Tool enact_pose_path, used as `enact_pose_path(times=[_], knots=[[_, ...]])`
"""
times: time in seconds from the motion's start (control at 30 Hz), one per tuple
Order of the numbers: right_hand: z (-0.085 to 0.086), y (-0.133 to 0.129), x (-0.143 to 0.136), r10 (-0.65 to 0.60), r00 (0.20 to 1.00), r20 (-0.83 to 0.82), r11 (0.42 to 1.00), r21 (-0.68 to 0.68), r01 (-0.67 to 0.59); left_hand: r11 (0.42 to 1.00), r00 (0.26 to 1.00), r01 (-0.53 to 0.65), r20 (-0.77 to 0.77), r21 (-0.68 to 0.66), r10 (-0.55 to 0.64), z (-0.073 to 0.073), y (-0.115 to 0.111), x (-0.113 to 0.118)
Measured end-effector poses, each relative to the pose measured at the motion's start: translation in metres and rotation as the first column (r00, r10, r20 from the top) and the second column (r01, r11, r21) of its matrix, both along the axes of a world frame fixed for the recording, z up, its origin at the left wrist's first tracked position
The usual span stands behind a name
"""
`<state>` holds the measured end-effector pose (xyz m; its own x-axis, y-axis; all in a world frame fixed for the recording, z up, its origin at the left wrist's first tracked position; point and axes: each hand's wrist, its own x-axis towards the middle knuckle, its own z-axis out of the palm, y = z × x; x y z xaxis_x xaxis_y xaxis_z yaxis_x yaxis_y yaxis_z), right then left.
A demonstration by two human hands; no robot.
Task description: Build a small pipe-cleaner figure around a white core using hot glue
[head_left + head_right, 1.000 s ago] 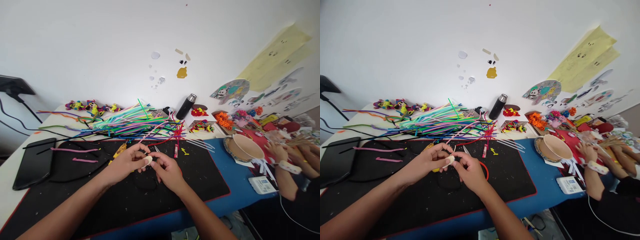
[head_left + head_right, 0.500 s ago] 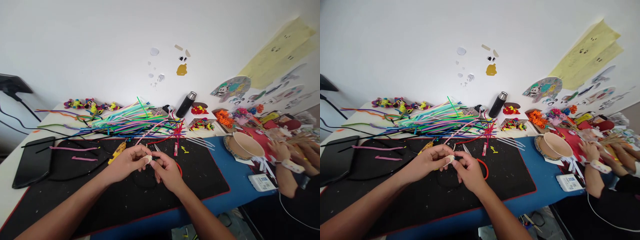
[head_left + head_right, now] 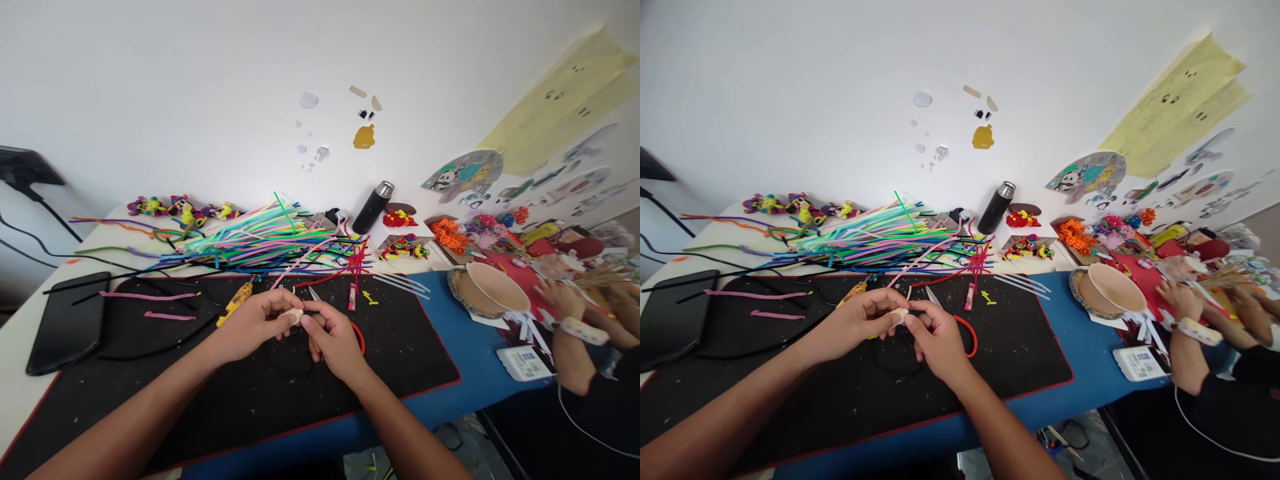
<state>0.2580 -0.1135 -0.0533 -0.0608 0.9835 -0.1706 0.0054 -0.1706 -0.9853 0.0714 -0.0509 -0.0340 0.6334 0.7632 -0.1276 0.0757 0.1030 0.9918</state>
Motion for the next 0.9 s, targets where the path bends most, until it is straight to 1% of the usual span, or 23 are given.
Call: enact_pose_path(times=[0.13, 0.37, 0.43, 0.53, 0.67, 0.8, 0.9], knots=[[-0.0007, 0.0013, -0.0008, -0.022, 1.0, -0.01, 1.0, 0.014, 0.022, 0.999, 1.0, 0.017, -0.003, 0.028, -0.017, -0.002, -0.0026, 0.0], [0.0002, 0.0022, -0.0022, -0.029, 0.999, -0.036, 1.0, 0.001, 0.029, 0.995, 0.999, -0.012, -0.036, 0.094, 0.016, -0.0056, -0.0061, 0.0025], [0.0009, 0.0032, -0.0022, -0.031, 0.999, -0.042, 0.999, -0.012, 0.03, 0.996, 0.998, -0.048, -0.04, 0.076, 0.051, -0.0051, -0.0061, 0.0034], [0.0009, 0.0049, -0.002, -0.037, 0.998, -0.06, 0.999, -0.022, 0.036, 0.997, 0.996, -0.075, -0.052, -0.001, 0.074, -0.0052, -0.0047, 0.0037], [-0.0002, 0.006, -0.0025, -0.049, 0.997, -0.067, 0.998, -0.031, 0.047, 0.995, 0.993, -0.073, -0.094, -0.074, 0.066, -0.0048, -0.0009, 0.0023], [-0.0008, 0.0051, -0.0038, -0.073, 0.995, -0.069, 0.996, -0.053, 0.07, 0.996, 0.99, -0.034, -0.139, -0.077, 0.023, -0.0034, 0.0017, 0.0], [-0.0011, 0.0047, -0.0048, -0.084, 0.993, -0.089, 0.995, -0.064, 0.078, 0.995, 0.99, -0.019, -0.137, -0.1, 0.005, -0.004, 0.0015, -0.0004]])
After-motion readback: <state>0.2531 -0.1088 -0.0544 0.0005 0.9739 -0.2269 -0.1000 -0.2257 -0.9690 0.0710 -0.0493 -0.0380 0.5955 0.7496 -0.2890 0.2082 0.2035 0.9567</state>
